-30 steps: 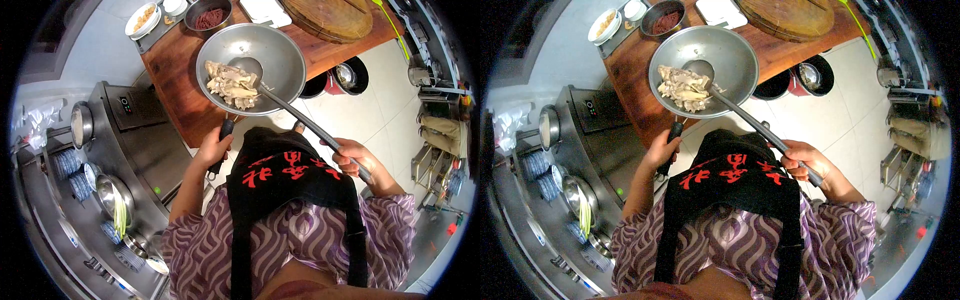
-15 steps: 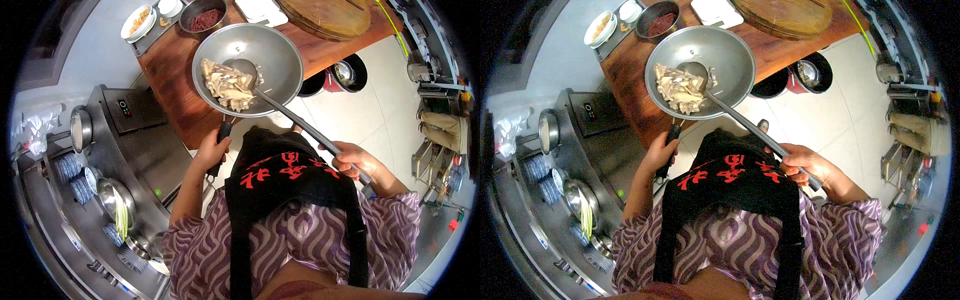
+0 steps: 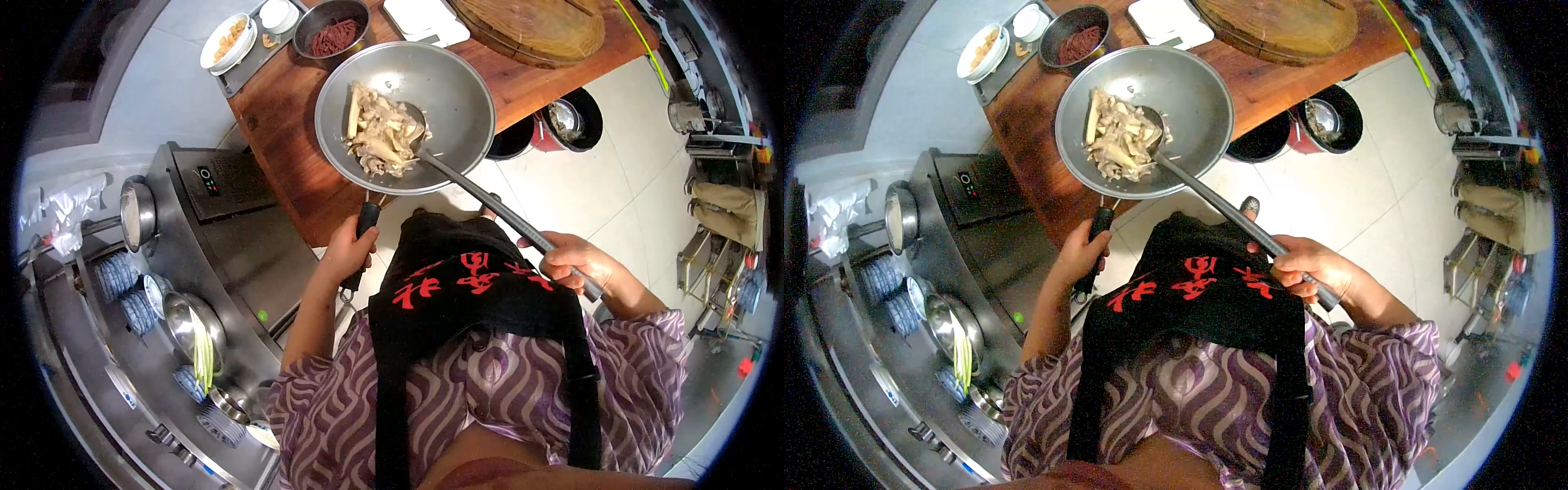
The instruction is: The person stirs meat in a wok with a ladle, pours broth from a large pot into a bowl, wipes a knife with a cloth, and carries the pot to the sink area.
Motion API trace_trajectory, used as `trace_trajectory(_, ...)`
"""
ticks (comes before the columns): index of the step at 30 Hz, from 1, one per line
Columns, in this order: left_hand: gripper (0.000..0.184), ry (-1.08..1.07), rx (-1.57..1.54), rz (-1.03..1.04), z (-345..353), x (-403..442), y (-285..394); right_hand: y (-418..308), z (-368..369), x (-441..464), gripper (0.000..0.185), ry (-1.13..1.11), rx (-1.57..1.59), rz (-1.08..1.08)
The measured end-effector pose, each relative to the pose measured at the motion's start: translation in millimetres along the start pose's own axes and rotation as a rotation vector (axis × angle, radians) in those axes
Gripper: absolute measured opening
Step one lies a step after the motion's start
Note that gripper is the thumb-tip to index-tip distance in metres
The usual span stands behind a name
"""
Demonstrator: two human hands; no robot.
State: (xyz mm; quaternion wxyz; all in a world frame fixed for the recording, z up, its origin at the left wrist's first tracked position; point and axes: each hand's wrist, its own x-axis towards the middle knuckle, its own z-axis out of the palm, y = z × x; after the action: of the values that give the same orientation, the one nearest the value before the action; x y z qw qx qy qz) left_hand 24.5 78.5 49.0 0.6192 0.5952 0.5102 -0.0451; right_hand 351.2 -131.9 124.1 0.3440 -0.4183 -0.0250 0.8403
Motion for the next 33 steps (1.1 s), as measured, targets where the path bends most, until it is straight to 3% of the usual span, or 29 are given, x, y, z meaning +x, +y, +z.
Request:
trace_trajectory(3,0.029,0.015,-0.005,-0.009,4,0,-1,12,3,17,0.046,0.139,-0.292,-0.045)
trace_trajectory(6,0.028,0.017,-0.019,-0.016,6,1,-5,4,1,13,0.046,0.028,-0.07,-0.057)
trace_trajectory(12,0.027,0.024,-0.097,-0.038,14,-1,-7,3,7,-3,0.046,0.052,-0.106,-0.103)
trace_trajectory(20,0.024,0.118,0.004,-0.002,25,3,-19,7,4,-30,0.047,-0.095,0.275,-0.152)
trace_trajectory(24,0.019,0.076,-0.029,-0.036,32,7,-13,23,-22,-58,0.047,-0.121,0.439,-0.308)
trace_trajectory(33,0.014,0.108,-0.128,-0.054,54,-7,14,78,-114,-122,0.047,0.079,0.643,-0.692)
